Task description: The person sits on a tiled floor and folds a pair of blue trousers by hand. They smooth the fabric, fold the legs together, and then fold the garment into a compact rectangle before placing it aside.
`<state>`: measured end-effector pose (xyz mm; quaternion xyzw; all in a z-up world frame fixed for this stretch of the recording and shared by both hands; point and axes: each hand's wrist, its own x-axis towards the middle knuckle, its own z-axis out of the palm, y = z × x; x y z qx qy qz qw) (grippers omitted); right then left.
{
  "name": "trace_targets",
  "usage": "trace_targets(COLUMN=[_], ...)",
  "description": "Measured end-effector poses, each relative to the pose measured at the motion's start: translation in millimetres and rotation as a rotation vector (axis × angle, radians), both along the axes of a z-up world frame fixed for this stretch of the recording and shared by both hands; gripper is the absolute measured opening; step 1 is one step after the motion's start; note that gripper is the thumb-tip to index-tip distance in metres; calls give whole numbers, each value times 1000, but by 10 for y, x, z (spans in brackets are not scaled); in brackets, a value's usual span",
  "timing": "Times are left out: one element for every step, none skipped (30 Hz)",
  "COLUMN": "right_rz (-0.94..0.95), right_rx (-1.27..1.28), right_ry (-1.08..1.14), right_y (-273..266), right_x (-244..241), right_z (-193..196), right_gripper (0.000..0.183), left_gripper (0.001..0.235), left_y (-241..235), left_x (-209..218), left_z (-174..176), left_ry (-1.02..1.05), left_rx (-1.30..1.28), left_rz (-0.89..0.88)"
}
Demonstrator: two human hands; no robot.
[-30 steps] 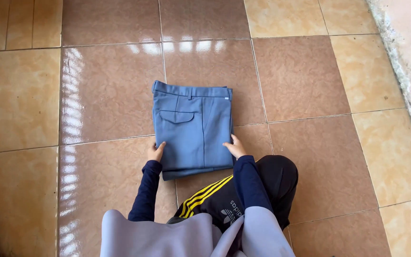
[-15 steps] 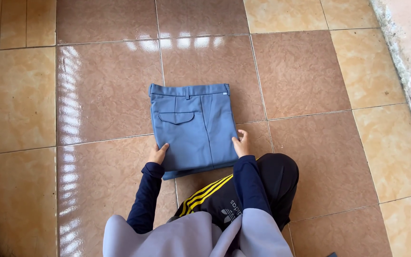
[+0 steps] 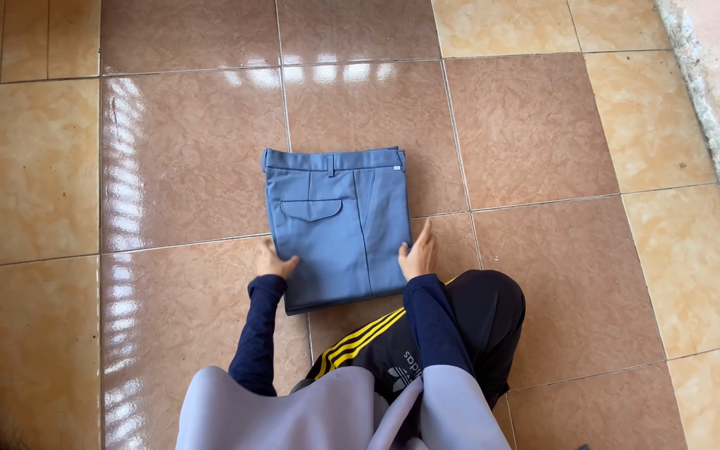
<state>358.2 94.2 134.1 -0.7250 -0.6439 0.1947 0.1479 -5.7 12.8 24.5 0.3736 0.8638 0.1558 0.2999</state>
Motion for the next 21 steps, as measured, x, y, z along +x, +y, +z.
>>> trace_targets(right_rz=[-1, 134, 269, 269, 330, 390, 391, 425, 458, 459, 466, 470, 472, 464, 455, 456, 448, 440, 439, 435, 431], right_rx=[-2, 167, 340, 341, 305, 270, 270, 171, 73, 74, -85, -243, -240, -273, -307, -307, -308, -310, -309, -313, -317], right_ry=[-1, 1, 4, 4, -18, -40, -39, -116, -192, -190, -207, -223, -220, -210, -204, -204, -189, -174, -173, -163, -153], right_y=[-46, -90, -114, -140, -174, -210, -221, -232, -236, -206, -174, -142, -127, -113, -108, -104, -107, -108, -105, -102, -95], right_x=[-87, -173, -259, -296, -337, -379, -390, -400, -417, -374, -355, -336, -343, -350, -333, -336, -335, -333, -326, -319, -316], right_z=[108, 219, 336, 334, 329, 323, 302, 281, 261, 157, 49, -58, -34, -11, 9, 7, 7, 9, 0, -7, -12], right_gripper=[96, 92, 88, 88, 83, 79, 79, 78, 78, 78, 78, 78, 78, 78, 78, 78, 78, 78, 78, 78, 78], left_gripper=[101, 100, 101, 101, 98, 95, 95, 93, 91, 91, 91, 92, 92, 91, 90, 90, 90, 90, 90, 91, 91], left_y=[69, 140, 230, 267, 296, 323, 280, 236, 199, 210, 224, 239, 241, 243, 237, 239, 237, 236, 237, 237, 239], left_x=[69, 139, 207, 350, 488, 626, 747, 869, 985, 1024, 1039, 1054, 1047, 1042, 1060, 1055, 1056, 1057, 1061, 1065, 1065], left_z=[261, 523, 795, 907, 1018, 1129, 1137, 1146, 1158, 1058, 959, 861, 871, 880, 878, 852, 827, 803, 798, 795, 795], left_ry=[-1, 87, 177, 176, 184, 192, 193, 210, 227, 230, 286, 341, 346, 347, 343, 344, 352, 359, 360, 364, 368], left_rx=[-2, 217, 439, 439, 508, 576, 576, 431, 285, 284, 230, 175, 175, 174, 173, 174, 179, 184, 185, 190, 195], left_rz=[-1, -44, -85, -85, -121, -156, -155, -274, -392, -391, -390, -389, -388, -386, -385, -384, -383, -383, -384, -380, -374])
